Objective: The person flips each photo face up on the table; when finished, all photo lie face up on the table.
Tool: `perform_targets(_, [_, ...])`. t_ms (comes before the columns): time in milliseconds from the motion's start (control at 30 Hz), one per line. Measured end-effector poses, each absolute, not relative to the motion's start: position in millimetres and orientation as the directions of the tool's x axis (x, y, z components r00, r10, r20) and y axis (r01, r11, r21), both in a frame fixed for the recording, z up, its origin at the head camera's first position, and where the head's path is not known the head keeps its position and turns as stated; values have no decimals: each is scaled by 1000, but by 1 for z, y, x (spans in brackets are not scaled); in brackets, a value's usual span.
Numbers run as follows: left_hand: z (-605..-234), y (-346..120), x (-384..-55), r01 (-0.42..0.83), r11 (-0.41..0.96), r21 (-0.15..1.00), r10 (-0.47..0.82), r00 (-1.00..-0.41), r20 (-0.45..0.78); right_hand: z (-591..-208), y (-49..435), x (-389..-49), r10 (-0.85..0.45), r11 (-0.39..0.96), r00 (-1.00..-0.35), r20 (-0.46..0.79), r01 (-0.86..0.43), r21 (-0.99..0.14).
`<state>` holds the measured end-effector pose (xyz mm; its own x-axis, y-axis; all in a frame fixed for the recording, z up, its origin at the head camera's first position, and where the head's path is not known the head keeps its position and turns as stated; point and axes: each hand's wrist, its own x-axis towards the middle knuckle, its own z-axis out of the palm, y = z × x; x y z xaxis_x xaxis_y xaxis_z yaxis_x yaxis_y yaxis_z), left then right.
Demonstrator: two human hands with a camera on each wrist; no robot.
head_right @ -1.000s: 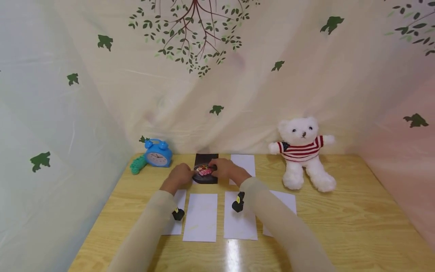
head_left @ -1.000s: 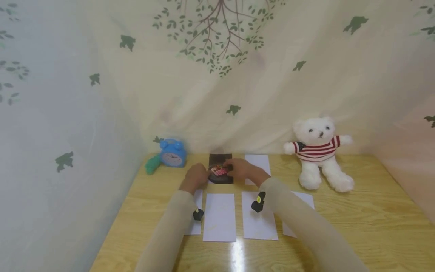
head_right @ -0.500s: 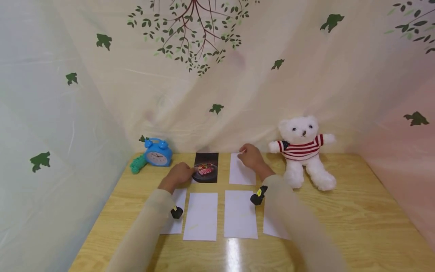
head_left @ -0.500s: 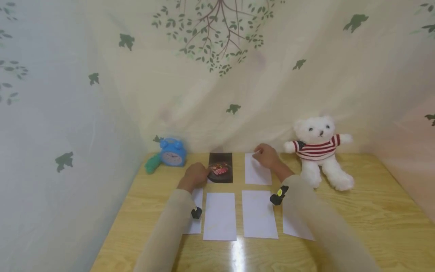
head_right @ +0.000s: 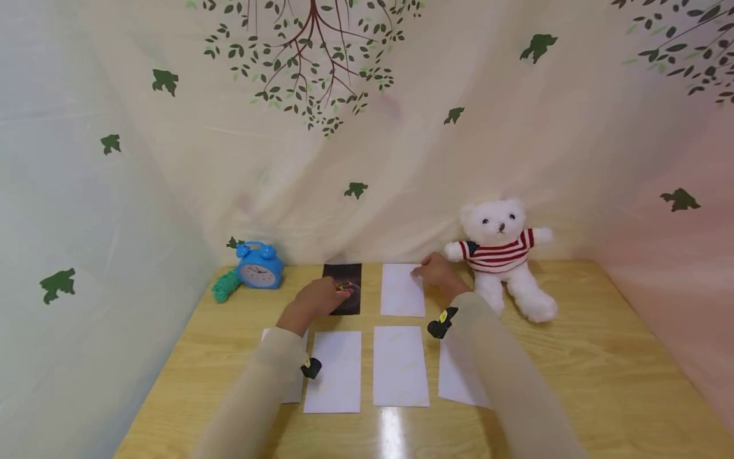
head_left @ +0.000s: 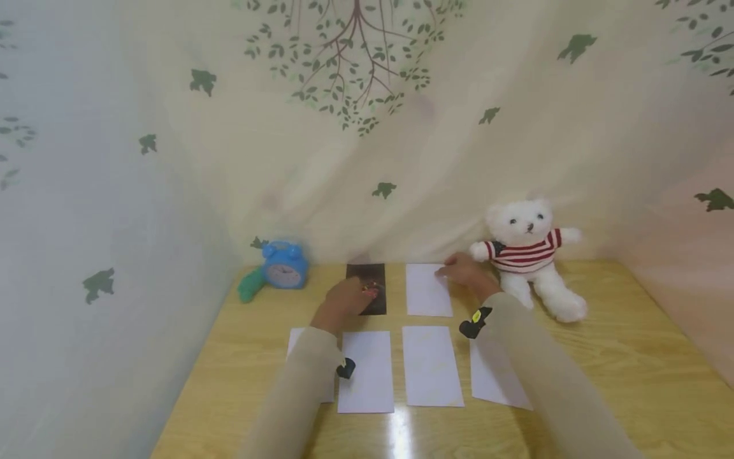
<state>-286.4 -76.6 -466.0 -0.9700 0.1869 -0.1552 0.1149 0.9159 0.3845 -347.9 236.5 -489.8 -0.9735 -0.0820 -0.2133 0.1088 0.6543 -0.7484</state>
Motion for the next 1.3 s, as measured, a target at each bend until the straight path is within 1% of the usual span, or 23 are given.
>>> perform_targets(100, [-460, -47, -281, 243, 878, 413, 318, -940, -124, -489, 237, -348, -89, 666, -973, -214, 101, -739])
perform_targets(167, [-458, -30, -278, 323, 855, 406, 399, -909, -117, -489, 238, -349, -91, 672, -971, -220, 104, -733])
perform_targets(267, [-463, -14, -274, 368, 845, 387, 442, -889, -118, -488, 238, -350, -104, 674, -964, -246, 114, -730])
perform_targets(333, [-468, -9, -273, 363, 856, 367, 436, -889, -137, -489, 235, -350, -113, 676, -961, -254, 113, -728])
perform_targets(467, [-476, -6, -275, 339, 867, 365, 417, -895, -159, -491, 233, -354, -128, 677, -956, -266, 112, -727])
perform_targets(633, [-475, -1, -277, 358, 869, 342, 427, -892, -151, -489, 239, -358, -133, 653, -952, -276, 125, -747])
perform_targets(733, [-476, 0, -278, 342, 872, 350, 416, -895, -162, -490, 239, -359, -116, 601, -947, -299, 173, -780])
perform_targets(867, [-476, 2, -277, 300, 869, 394, 393, -901, -182, -490, 240, -359, -95, 522, -938, -333, 238, -819])
perform_targets(967, [-475, 3, -276, 281, 870, 405, 379, -906, -186, -487, 241, -356, -105, 513, -930, -352, 252, -820])
perform_targets(1133, [-475, 7, -280, 300, 874, 382, 379, -913, -149, -484, 243, -349, -140, 509, -924, -356, 241, -826])
perform_targets(1200, [-477, 10, -283, 315, 875, 368, 380, -917, -119, -484, 244, -347, -150, 467, -928, -341, 237, -852])
perform_targets(1300, [-479, 18, -285, 297, 894, 337, 347, -933, -100, -485, 244, -345, -153, 391, -937, -315, 236, -890])
